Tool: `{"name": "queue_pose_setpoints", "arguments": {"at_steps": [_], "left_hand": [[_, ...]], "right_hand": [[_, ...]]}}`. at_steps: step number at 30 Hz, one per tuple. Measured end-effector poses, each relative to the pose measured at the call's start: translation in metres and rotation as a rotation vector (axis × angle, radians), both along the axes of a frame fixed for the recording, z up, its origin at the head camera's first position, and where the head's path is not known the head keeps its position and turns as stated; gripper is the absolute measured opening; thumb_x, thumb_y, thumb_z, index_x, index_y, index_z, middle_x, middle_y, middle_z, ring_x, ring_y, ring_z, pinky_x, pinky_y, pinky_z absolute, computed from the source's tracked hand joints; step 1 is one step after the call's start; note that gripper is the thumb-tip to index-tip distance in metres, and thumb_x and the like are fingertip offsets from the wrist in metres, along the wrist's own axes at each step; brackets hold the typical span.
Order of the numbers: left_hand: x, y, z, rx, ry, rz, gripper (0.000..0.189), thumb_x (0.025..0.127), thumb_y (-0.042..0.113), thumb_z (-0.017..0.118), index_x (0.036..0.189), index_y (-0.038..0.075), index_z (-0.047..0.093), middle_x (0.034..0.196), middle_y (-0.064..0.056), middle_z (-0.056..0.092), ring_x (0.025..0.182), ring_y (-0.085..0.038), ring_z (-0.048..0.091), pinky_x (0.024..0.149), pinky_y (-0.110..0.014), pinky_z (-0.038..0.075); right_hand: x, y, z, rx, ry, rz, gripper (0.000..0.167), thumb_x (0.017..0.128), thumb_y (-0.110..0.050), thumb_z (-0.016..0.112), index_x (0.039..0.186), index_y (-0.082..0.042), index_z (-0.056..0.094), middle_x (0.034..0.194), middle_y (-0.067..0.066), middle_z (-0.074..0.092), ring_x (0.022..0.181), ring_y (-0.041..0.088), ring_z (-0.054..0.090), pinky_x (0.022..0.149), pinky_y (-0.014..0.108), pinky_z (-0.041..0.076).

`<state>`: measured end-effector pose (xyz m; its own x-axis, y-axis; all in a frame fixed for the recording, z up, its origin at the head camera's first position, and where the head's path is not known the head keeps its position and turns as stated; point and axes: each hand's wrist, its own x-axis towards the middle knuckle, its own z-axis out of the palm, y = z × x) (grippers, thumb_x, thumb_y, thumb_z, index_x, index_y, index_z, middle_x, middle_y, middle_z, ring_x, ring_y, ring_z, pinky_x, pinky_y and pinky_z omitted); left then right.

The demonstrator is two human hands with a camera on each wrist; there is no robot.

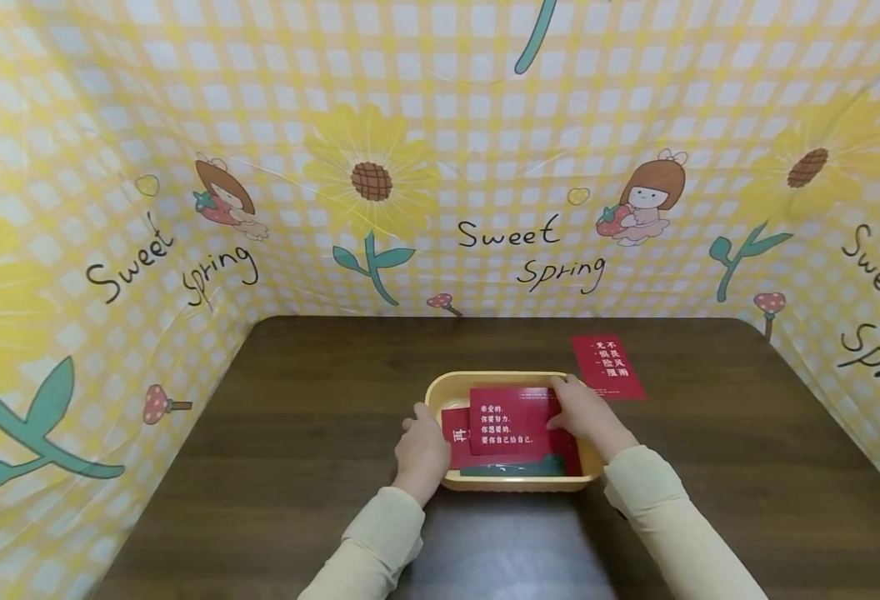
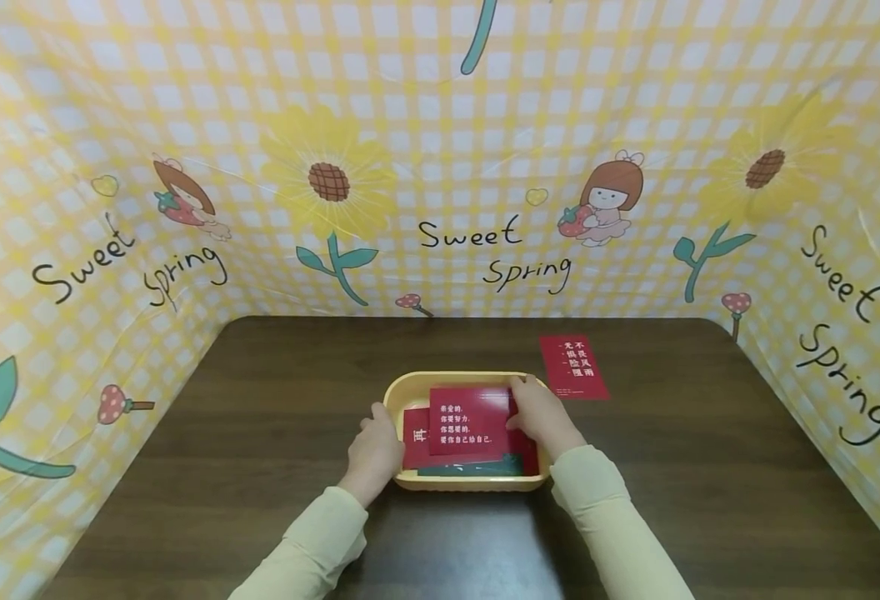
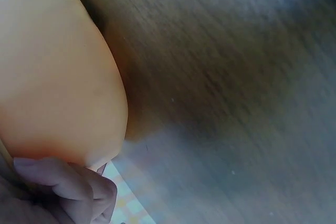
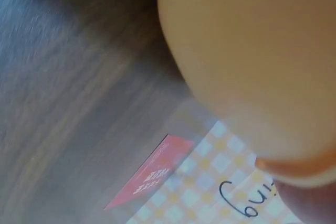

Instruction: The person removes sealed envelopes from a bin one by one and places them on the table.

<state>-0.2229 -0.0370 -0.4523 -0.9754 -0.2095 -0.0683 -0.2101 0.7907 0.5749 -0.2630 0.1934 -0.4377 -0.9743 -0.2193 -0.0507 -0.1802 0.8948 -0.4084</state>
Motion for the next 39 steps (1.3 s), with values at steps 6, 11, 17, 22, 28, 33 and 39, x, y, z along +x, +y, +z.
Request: {"name": "queue_pose_setpoints", "arguments": {"at_steps": [6, 11, 17, 22, 28, 33, 39], "left_hand": [[-0.001, 0.0, -0.001, -0.015, 0.014, 0.003, 0.047, 0.081, 0.005, 0.075, 0.112, -0.005, 0.041, 0.084, -0.022, 0.046, 0.071, -0.041, 0.062, 0.067, -0.053, 0.052], [-0.001, -0.001, 0.0, -0.023, -0.005, 0.005, 0.047, 0.082, 0.006, 0.074, 0.114, -0.005, 0.041, 0.085, -0.023, 0.047, 0.072, -0.041, 0.063, 0.068, -0.052, 0.052], [-0.001, -0.001, 0.002, -0.03, -0.043, 0.017, 0.048, 0.084, 0.008, 0.074, 0.116, -0.005, 0.04, 0.085, -0.022, 0.047, 0.07, -0.037, 0.063, 0.067, -0.049, 0.053], [-0.001, 0.0, 0.002, -0.023, -0.04, 0.016, 0.046, 0.084, 0.007, 0.073, 0.116, -0.005, 0.041, 0.085, -0.022, 0.046, 0.069, -0.036, 0.062, 0.065, -0.049, 0.053], [-0.002, -0.001, -0.002, -0.002, -0.034, 0.02, 0.048, 0.083, 0.006, 0.073, 0.117, -0.004, 0.041, 0.085, -0.021, 0.046, 0.07, -0.036, 0.061, 0.067, -0.05, 0.054], [-0.002, -0.002, -0.002, 0.006, -0.035, 0.022, 0.048, 0.083, 0.006, 0.073, 0.118, -0.003, 0.041, 0.086, -0.021, 0.046, 0.07, -0.036, 0.061, 0.067, -0.05, 0.054], [-0.003, -0.002, -0.003, -0.015, -0.015, 0.012, 0.042, 0.086, 0.005, 0.07, 0.115, -0.004, 0.041, 0.085, -0.022, 0.046, 0.07, -0.037, 0.061, 0.066, -0.051, 0.053]], "right_hand": [[0.002, 0.009, 0.004, -0.029, 0.11, 0.046, 0.043, 0.08, -0.004, 0.078, 0.119, 0.003, 0.06, 0.103, 0.016, 0.064, 0.093, 0.031, 0.06, 0.085, 0.047, 0.052], [0.0, 0.013, 0.005, -0.065, 0.157, 0.036, 0.032, 0.085, 0.001, 0.071, 0.116, 0.003, 0.065, 0.102, 0.017, 0.066, 0.089, 0.03, 0.062, 0.082, 0.046, 0.053], [-0.005, 0.023, 0.011, -0.252, 0.124, -0.004, 0.022, 0.094, 0.009, 0.053, 0.113, 0.008, 0.064, 0.104, 0.022, 0.065, 0.086, 0.028, 0.062, 0.076, 0.042, 0.053], [-0.005, 0.04, 0.017, -0.711, 0.108, -0.265, 0.029, 0.098, 0.007, 0.046, 0.125, 0.018, 0.051, 0.107, 0.031, 0.059, 0.07, 0.011, 0.061, 0.067, 0.026, 0.054], [-0.003, 0.073, 0.013, -1.203, 0.11, -0.656, 0.036, 0.098, 0.003, 0.048, 0.13, 0.019, 0.042, 0.076, -0.001, 0.06, 0.059, -0.002, 0.058, 0.066, 0.016, 0.052], [0.004, 0.103, 0.006, -1.528, 0.087, -0.975, 0.02, 0.095, 0.0, 0.055, 0.115, 0.001, 0.05, 0.06, -0.005, 0.061, 0.052, 0.004, 0.063, 0.059, 0.018, 0.053], [0.016, 0.125, -0.005, -1.614, 0.164, -1.202, 0.009, 0.094, -0.001, 0.056, 0.102, -0.005, 0.055, 0.054, -0.002, 0.058, 0.044, 0.005, 0.057, 0.045, 0.017, 0.048]]}}
